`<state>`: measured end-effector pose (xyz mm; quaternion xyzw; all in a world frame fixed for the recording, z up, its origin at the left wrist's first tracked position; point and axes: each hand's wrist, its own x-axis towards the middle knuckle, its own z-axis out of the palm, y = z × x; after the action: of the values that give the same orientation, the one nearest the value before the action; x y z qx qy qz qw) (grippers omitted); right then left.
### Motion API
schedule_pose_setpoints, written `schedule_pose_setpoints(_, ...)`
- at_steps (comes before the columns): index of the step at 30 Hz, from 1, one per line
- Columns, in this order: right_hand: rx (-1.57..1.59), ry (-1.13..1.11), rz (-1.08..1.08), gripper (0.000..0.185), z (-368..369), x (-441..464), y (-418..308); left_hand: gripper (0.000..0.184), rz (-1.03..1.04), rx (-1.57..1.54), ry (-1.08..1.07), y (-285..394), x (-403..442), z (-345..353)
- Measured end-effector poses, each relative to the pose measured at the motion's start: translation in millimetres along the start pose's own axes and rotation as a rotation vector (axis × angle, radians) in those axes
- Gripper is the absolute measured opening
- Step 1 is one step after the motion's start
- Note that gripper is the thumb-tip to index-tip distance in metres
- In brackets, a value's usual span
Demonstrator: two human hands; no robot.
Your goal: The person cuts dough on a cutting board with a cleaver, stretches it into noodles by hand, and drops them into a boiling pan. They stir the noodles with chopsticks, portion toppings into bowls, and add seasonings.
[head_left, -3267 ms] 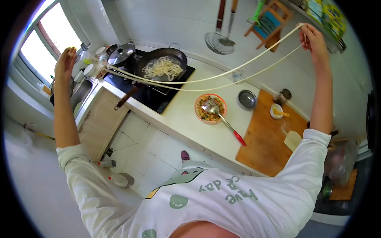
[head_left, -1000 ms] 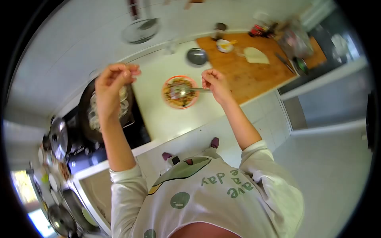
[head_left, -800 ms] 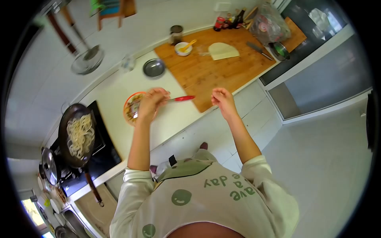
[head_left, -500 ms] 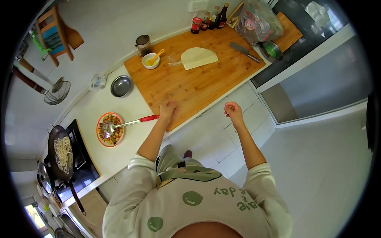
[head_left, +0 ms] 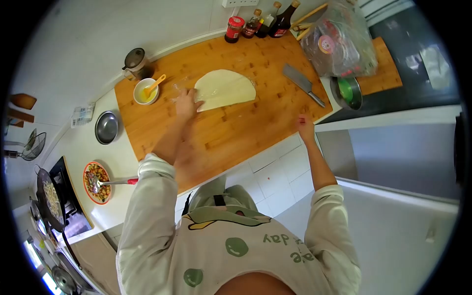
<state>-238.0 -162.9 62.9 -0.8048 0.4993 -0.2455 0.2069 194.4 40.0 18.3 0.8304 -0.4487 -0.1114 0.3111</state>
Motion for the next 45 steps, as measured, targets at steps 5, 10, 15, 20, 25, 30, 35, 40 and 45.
schedule_pose_setpoints(5, -0.268, -0.331, -0.07, 0.031, -18.4, 95.6, 48.7, 0.022, -0.019, 0.058, -0.309, 21.8, 32.8, -25.3)
schedule_pose_setpoints(10, -0.56, -0.281, -0.185, 0.062, -13.2, 148.5, 89.6, 0.016, -0.134, 0.053, -0.009, 0.3, 57.2, -4.1)
schedule_pose_setpoints(15, -0.653, -0.367, -0.263, 0.067, -18.0, 180.3, 98.4, 0.013, -0.425, 0.181, 0.21, 21.6, 54.3, 14.0)
schedule_pose_setpoints(20, -0.661, -0.463, -0.117, 0.065, -30.1, 193.7, 69.8, 0.028, -0.529, -0.162, 0.599, 0.8, 11.4, 39.7)
schedule_pose_setpoints(25, -0.127, -0.467, -0.318, 0.037, -37.2, 190.3, 40.2, 0.026, -0.455, 0.223, 0.677, 79.5, -72.6, 68.0)
schedule_pose_setpoints(30, -0.097, -0.946, -0.647, 0.022, 6.6, 184.1, -75.1, 0.025, -0.321, 0.096, 0.639, 133.9, -88.3, 97.0)
schedule_pose_setpoints(35, -0.003, -0.991, -1.037, 0.019, 95.8, 151.9, -147.4, 0.026, -0.273, 0.102, 0.607, 144.5, -67.4, 100.3)
schedule_pose_setpoints(40, -0.131, -1.033, -1.197, 0.021, 118.4, 135.9, -176.9, 0.027, -0.256, 0.103, 0.608, 135.2, -61.5, 103.8)
schedule_pose_setpoints(45, -0.173, -1.038, -1.208, 0.019, 120.2, 129.5, -185.2, 0.028, -0.264, 0.161, 0.581, 138.7, -62.4, 101.1)
